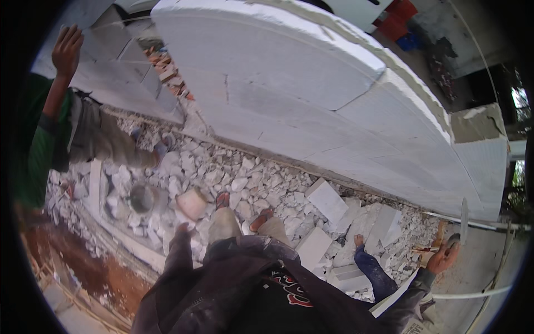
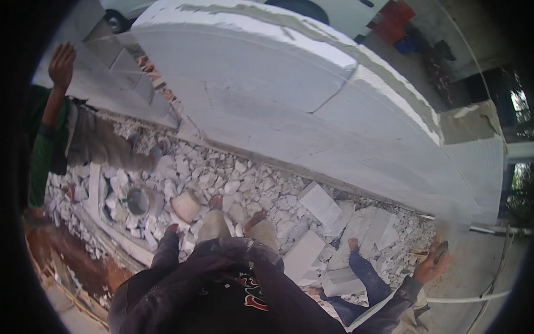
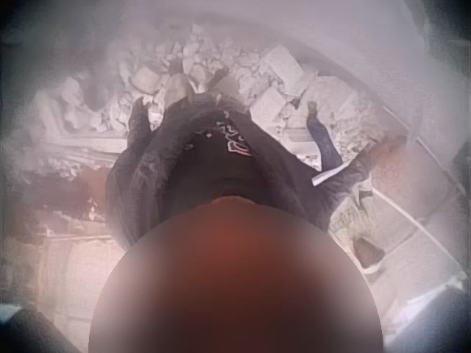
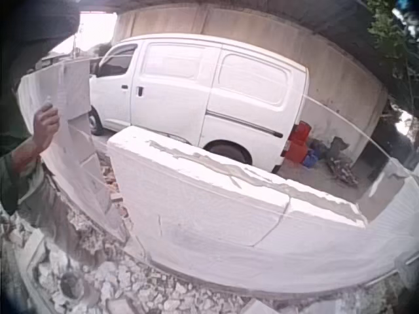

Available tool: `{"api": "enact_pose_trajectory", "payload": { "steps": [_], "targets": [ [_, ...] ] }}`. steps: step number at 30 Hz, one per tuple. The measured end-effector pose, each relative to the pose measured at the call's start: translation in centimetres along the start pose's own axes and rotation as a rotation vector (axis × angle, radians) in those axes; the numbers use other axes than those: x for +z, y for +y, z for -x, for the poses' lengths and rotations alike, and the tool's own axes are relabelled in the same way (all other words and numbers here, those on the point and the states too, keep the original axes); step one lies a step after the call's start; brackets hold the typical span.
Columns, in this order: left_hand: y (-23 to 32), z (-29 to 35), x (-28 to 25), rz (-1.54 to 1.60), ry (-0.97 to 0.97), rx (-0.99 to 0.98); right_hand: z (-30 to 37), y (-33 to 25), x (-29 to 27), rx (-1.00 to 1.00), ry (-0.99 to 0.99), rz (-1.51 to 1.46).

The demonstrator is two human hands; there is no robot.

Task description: The person scoops mortar from a bucket with a trowel and applies it to the top of a partially built wall. They place a white block onto the mortar, tap it into position with a hammer, and continue adding mortar and blocks. The person also breaks a block with a hammer to fit a gap.

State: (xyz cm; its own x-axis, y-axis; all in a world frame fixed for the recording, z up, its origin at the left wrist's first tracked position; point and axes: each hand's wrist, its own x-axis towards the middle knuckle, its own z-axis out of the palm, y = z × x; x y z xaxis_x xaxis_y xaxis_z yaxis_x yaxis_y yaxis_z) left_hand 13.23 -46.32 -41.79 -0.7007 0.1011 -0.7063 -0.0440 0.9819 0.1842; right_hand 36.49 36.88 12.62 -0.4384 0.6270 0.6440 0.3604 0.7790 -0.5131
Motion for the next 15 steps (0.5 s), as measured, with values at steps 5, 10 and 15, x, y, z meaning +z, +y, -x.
{"api": "enact_pose_trajectory", "payload": {
  "steps": [5, 10, 15],
  "targets": [
    [-0.2, -0.7, -0.5, 1.329, -0.14, -0.52, 30.3, 0.9, 22.0, 0.65, -0.735, -0.169],
    [-2.5, 0.8, -2.2, 1.295, -0.059, -0.587, 47.1, -4.8, 42.3, 1.385, -1.21, -0.546],
    [-8.1, -0.1, 1.7, 1.011, 0.013, -0.525, 56.3, -6.8, 57.3, 1.172, -1.563, 0.081]
  ]
}}
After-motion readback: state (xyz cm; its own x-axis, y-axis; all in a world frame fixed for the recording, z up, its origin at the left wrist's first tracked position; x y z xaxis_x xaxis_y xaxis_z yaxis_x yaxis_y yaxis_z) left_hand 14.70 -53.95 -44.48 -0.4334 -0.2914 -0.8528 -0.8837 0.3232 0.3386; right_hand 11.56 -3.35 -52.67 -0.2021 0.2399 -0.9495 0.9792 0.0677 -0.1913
